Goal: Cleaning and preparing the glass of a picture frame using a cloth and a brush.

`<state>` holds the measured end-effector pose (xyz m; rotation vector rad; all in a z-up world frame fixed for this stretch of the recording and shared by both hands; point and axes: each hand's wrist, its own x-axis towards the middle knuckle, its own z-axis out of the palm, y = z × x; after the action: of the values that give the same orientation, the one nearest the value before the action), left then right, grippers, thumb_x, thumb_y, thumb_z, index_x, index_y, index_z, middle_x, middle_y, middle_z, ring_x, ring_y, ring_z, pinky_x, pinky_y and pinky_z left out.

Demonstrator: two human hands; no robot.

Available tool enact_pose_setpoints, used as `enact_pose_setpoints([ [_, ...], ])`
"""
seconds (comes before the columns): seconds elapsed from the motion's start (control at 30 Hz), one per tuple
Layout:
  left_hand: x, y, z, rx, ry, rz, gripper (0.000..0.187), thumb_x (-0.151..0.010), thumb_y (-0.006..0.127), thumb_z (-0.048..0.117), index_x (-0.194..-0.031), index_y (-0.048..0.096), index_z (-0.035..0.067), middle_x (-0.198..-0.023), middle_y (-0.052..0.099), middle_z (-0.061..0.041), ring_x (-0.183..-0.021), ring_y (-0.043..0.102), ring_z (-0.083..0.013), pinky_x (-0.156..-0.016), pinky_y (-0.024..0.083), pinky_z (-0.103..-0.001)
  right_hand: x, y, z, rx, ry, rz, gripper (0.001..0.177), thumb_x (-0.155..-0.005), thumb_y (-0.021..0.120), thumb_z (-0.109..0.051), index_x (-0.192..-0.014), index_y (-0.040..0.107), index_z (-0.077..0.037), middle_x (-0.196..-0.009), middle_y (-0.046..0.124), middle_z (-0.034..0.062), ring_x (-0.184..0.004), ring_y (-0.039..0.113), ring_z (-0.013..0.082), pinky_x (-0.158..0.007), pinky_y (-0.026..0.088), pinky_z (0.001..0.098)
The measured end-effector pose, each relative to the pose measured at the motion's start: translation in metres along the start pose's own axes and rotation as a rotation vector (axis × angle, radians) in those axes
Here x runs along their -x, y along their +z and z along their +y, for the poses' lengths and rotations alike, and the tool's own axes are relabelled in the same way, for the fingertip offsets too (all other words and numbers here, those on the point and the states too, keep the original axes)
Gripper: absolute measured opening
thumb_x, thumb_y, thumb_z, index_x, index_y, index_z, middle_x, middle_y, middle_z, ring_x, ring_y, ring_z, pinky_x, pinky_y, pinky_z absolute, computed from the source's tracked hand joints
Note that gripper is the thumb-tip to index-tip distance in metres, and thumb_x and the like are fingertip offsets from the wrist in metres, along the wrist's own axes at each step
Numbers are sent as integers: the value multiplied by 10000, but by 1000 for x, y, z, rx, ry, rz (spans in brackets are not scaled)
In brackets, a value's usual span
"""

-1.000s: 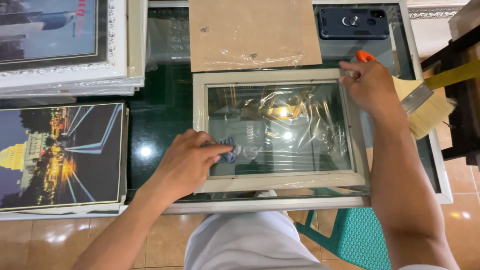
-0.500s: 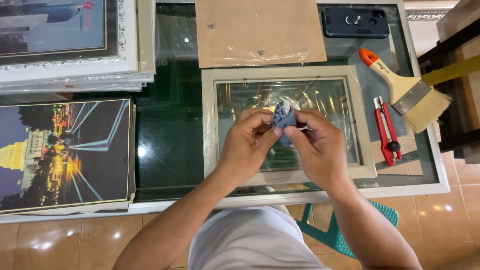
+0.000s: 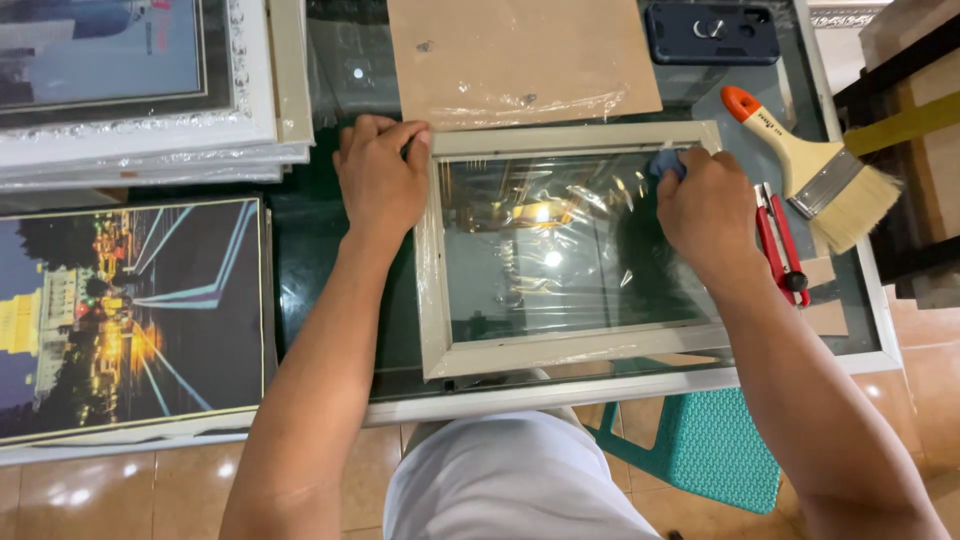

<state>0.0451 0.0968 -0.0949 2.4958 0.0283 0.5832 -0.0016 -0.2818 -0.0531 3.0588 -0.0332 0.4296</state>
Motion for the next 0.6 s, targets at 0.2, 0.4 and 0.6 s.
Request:
enact_pose_setpoints([
  [0.2, -1, -8, 4, 36, -22, -74, 170, -967, 671, 375, -1076, 789, 320, -1006, 598, 18, -1082, 576, -270, -915, 436, -458, 10, -26, -128, -181, -200, -30, 282, -928, 712, -281, -1120, 768, -82, -953, 680, 177, -850, 732, 431, -696, 608, 464],
  [0.4, -1, -8, -1, 55, -3, -85, 177, -990, 647, 405, -1081, 782, 337, -1004, 602, 39, -1073, 575, -247, -888, 434, -436, -25, 3, -199, -409, -523, -64, 290, -932, 693, -177, -1211, 751, -125, -976, 634, 164, -918, 673, 463, -745, 602, 511],
  [0.6, -2, -7, 4, 44, -45, -87, 141, -970, 645, 386, -1031, 761, 335, -1002, 589, 24, -1093, 570, -255, -908, 426, -439, 22, -36, -166, -571, -827, -179, 296, -940, 639, -173, -1207, 768, -157, -1028, 628, 149, -918, 618, 441, -726, 551, 483],
])
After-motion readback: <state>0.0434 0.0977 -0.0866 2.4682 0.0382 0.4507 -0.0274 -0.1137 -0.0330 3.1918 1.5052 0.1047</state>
